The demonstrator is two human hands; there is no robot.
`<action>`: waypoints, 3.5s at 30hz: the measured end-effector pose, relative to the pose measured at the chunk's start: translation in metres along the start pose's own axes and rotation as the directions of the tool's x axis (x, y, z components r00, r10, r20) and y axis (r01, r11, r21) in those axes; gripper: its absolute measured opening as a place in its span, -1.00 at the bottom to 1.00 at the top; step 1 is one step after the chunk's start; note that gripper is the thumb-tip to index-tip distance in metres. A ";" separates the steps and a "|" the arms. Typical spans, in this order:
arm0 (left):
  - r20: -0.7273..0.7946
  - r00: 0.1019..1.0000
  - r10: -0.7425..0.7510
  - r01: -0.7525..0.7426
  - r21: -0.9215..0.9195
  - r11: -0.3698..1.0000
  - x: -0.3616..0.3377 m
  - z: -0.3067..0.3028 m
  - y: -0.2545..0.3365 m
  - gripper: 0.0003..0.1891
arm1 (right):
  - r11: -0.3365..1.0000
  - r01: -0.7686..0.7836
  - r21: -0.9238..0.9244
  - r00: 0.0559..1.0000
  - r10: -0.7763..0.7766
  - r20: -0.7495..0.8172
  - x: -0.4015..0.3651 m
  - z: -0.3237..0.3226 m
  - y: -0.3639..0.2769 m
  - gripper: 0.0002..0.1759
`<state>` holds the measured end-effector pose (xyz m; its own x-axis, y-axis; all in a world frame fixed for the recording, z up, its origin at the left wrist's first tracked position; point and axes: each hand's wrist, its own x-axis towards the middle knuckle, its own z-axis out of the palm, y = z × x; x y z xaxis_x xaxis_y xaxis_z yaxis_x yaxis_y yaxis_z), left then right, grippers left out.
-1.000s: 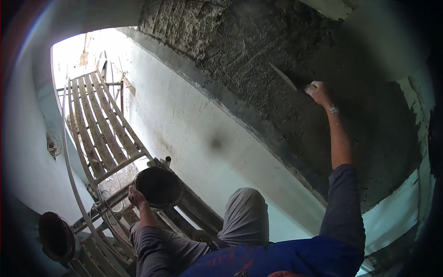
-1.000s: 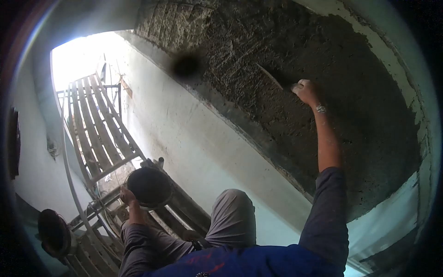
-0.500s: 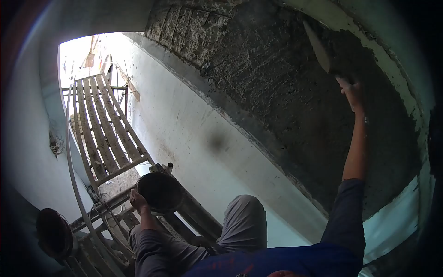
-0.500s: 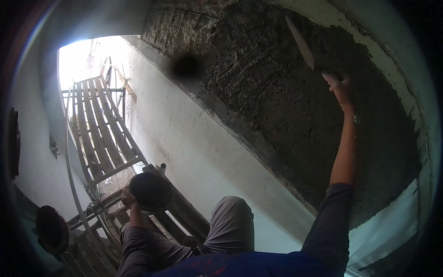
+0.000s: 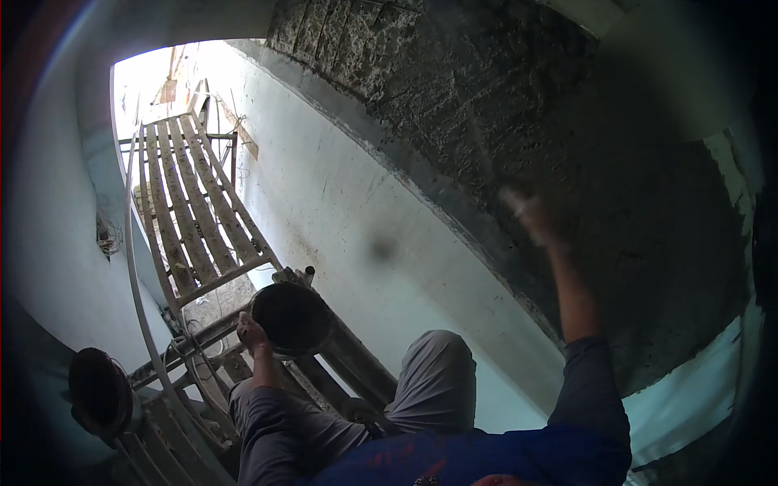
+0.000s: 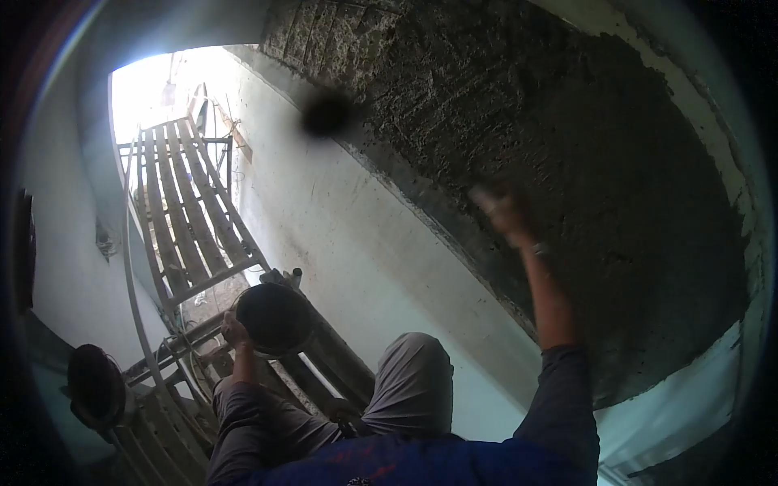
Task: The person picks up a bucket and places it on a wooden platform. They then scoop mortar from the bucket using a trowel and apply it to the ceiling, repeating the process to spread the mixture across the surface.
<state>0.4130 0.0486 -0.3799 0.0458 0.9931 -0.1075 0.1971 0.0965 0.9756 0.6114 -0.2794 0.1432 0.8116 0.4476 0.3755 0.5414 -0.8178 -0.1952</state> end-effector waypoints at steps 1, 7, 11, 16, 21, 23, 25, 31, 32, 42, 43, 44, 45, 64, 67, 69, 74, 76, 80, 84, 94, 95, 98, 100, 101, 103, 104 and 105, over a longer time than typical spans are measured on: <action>0.009 1.000 -0.006 0.006 0.008 1.000 -0.004 -0.002 0.005 -0.46 | 0.979 0.173 0.107 0.980 -0.183 0.084 -0.004 0.037 0.011 -0.64; 0.007 0.771 0.637 -0.572 0.447 0.688 0.001 0.024 -0.072 -0.73 | 0.771 0.619 -0.147 0.557 -0.299 0.775 -0.053 0.240 -0.014 -0.66; -0.066 0.667 0.742 -0.640 0.459 0.617 -0.012 0.022 -0.052 -0.75 | 0.767 0.642 -0.011 0.506 -0.413 0.758 -0.086 0.366 -0.040 -0.67; -0.047 0.940 0.339 -0.330 0.135 0.934 -0.026 0.013 -0.035 -0.65 | 0.779 0.627 0.019 0.483 -0.408 0.775 -0.129 0.421 -0.066 -0.77; -0.077 0.961 0.265 -0.263 0.040 0.964 -0.025 0.016 -0.021 -0.55 | 0.591 0.801 -0.095 0.465 -0.515 0.720 -0.101 0.402 -0.033 -0.80; -0.029 0.994 0.107 -0.109 -0.068 0.992 -0.032 0.007 -0.002 -0.56 | 0.545 0.805 -0.233 0.536 -0.502 0.679 -0.086 0.378 -0.038 -0.82; -0.061 0.992 0.109 -0.115 -0.112 0.987 -0.042 0.006 0.014 -0.57 | 0.559 0.775 -0.293 0.609 -0.541 0.580 -0.073 0.378 -0.041 -0.86; -0.071 0.982 0.177 -0.184 -0.119 0.976 -0.040 0.021 -0.006 -0.59 | 0.499 0.801 -0.330 0.598 -0.682 0.421 -0.103 0.470 -0.056 -0.92; -0.075 0.987 0.139 -0.149 -0.149 0.977 -0.042 0.021 -0.001 -0.59 | 0.479 0.822 -0.307 0.568 -0.729 0.382 -0.117 0.461 -0.068 -0.93; -0.069 0.977 0.203 -0.210 -0.117 0.971 -0.038 0.012 0.000 -0.58 | 0.568 0.800 -0.195 0.554 -0.573 0.604 -0.070 0.383 -0.032 -0.85; -0.060 0.984 0.167 -0.172 -0.096 0.980 -0.039 0.012 0.002 -0.58 | 0.617 0.752 -0.232 0.582 -0.457 0.673 -0.072 0.395 -0.029 -0.82; -0.054 0.990 0.134 -0.138 -0.073 0.988 -0.040 0.011 0.004 -0.58 | 0.666 0.711 -0.227 0.561 -0.342 0.754 -0.079 0.409 -0.027 -0.77; -0.051 0.994 0.099 -0.101 -0.050 0.994 -0.040 0.011 0.006 -0.57 | 0.695 0.702 -0.157 0.537 -0.370 0.758 -0.091 0.422 -0.025 -0.77; 0.069 0.982 -0.173 0.179 -0.089 0.980 -0.029 0.013 -0.002 -0.59 | 0.586 0.810 -0.032 0.547 -0.734 0.402 -0.106 0.386 -0.050 -0.79; 0.026 0.987 -0.158 0.160 -0.228 0.960 -0.034 0.003 0.015 -0.58 | 0.731 0.672 0.116 0.602 -0.631 0.489 -0.095 0.374 -0.048 -0.79; 0.021 0.983 -0.185 0.185 -0.231 0.955 -0.034 0.006 0.014 -0.59 | 0.830 0.528 0.182 0.561 -0.501 0.659 -0.086 0.376 -0.046 -0.74; -0.020 1.000 -0.022 0.016 -0.240 0.971 -0.027 0.030 -0.022 -0.57 | 0.759 0.651 0.029 0.420 -0.391 0.819 -0.111 0.431 -0.042 -0.71; -0.076 0.995 0.066 -0.081 -0.206 0.975 -0.030 0.032 -0.011 -0.57 | 0.666 0.740 -0.096 0.419 -0.345 0.840 -0.099 0.438 -0.052 -0.73; -0.097 0.995 0.030 -0.042 -0.125 0.991 -0.035 0.021 0.013 -0.57 | 0.563 0.808 -0.172 0.486 -0.472 0.735 -0.064 0.399 -0.059 -0.79; -0.095 0.992 0.089 -0.111 -0.267 0.957 -0.031 0.031 -0.009 -0.58 | 0.502 0.804 -0.319 0.580 -0.542 0.608 -0.057 0.394 -0.049 -0.84; -0.134 0.989 0.065 -0.078 -0.089 0.993 -0.036 0.021 0.005 -0.50 | 0.908 0.393 0.146 0.540 -0.357 0.762 -0.127 0.476 -0.048 -0.66; -0.127 0.991 0.037 -0.047 -0.079 0.996 -0.039 0.021 0.001 -0.50 | 0.932 0.319 0.171 0.513 -0.322 0.796 -0.122 0.476 -0.045 -0.68; -0.136 0.989 0.054 -0.062 -0.057 0.996 -0.031 0.030 -0.019 -0.51 | 0.969 0.070 0.238 0.441 -0.244 0.864 -0.112 0.452 -0.043 -0.70; -0.172 0.976 0.132 -0.142 -0.047 0.989 -0.028 0.033 -0.023 -0.52 | 0.984 -0.032 0.173 0.372 -0.149 0.916 -0.107 0.433 -0.045 -0.63; -0.202 0.961 0.191 -0.202 -0.039 0.979 -0.026 0.034 -0.024 -0.52 | 0.974 0.049 0.222 0.422 -0.222 0.879 -0.105 0.431 -0.039 -0.65; -0.104 0.990 0.093 -0.097 -0.038 0.995 -0.025 0.020 -0.003 -0.54 | 0.928 0.215 0.303 0.499 -0.371 0.783 -0.099 0.427 -0.029 -0.67; -0.044 0.993 0.112 -0.110 0.046 0.993 -0.023 0.015 0.001 -0.65 | 0.919 0.261 0.296 0.483 -0.390 0.784 -0.096 0.424 -0.026 -0.68; 0.016 0.992 0.125 -0.126 0.128 0.984 -0.021 0.012 0.003 -0.75 | 0.907 0.309 0.286 0.466 -0.406 0.786 -0.091 0.413 -0.028 -0.69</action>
<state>0.4243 0.0270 -0.3774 0.0860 0.9962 0.0124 0.3133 -0.0389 0.9489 0.6129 -0.1474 -0.2596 0.3311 0.8254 -0.4572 0.8045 -0.5002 -0.3204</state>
